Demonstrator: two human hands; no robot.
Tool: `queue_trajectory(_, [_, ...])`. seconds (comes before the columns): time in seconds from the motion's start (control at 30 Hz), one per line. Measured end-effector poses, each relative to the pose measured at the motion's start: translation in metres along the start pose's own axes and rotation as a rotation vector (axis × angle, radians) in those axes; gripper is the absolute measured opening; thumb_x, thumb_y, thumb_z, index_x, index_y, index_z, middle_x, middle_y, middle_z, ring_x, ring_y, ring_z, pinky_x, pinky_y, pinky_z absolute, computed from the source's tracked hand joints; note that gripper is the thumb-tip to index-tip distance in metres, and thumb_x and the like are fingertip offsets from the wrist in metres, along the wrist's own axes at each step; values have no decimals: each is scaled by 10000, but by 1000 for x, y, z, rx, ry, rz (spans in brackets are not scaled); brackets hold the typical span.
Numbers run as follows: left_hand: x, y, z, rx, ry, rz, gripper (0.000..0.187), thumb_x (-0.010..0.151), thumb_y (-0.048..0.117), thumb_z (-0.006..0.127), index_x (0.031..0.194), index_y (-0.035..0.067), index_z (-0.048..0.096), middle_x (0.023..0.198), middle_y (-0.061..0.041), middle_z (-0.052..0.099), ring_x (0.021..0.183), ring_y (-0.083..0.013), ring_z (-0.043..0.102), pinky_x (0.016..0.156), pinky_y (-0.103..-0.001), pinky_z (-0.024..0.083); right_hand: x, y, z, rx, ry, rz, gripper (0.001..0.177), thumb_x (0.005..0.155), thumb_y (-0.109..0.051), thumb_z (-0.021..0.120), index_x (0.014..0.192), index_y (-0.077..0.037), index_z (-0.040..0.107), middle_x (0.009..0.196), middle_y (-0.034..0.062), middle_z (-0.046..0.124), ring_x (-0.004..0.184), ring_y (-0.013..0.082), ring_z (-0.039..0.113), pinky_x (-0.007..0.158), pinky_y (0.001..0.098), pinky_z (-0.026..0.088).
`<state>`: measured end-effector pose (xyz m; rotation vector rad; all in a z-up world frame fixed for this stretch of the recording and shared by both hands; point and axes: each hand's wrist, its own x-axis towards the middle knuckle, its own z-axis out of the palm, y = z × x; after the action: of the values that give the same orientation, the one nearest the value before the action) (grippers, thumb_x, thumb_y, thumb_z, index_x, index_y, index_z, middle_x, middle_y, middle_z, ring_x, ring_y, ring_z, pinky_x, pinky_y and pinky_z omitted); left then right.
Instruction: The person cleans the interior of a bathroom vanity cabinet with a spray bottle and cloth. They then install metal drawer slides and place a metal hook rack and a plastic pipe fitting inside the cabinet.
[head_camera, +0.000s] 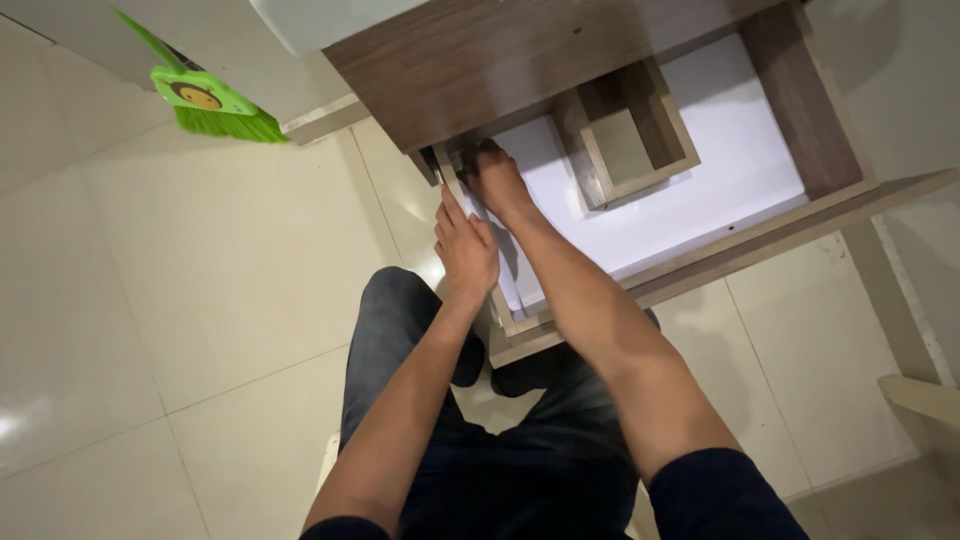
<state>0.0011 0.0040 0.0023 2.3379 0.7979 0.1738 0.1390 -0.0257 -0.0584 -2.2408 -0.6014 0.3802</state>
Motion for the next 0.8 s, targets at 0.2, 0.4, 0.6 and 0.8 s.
queue_trajectory(0.2, [0,3,-7,-29,-33,-21,692,1023,194,452,1622,23,150,1494,-265,415,1291,-439,478,1062,-551,385,7,2,-4,21,23,-76,346,798,-71,746,1141,-48,709,1177,206,678,1062,403,658,901,455,543])
queue_trajectory(0.4, [1,8,-6,-31,-33,-23,694,1018,185,454,1616,14,147,1497,-268,406,1302,-430,467,1066,-549,372,13,9,-20,45,-203,37,309,769,-88,820,1059,-19,739,1046,176,742,979,335,714,874,401,573])
queue_trajectory(0.6, [1,6,-6,-23,-23,4,685,1037,190,450,1619,9,137,1515,-274,392,1313,-430,465,1070,-548,375,6,1,-37,122,-394,117,335,670,47,823,997,6,766,989,147,756,905,255,736,793,366,619])
queue_trajectory(0.8, [0,1,-4,-16,-14,5,697,1028,198,468,1621,22,146,1507,-273,397,1312,-435,466,1065,-558,371,3,-5,-32,242,-410,157,246,733,91,732,975,53,739,927,160,762,832,255,764,743,351,616])
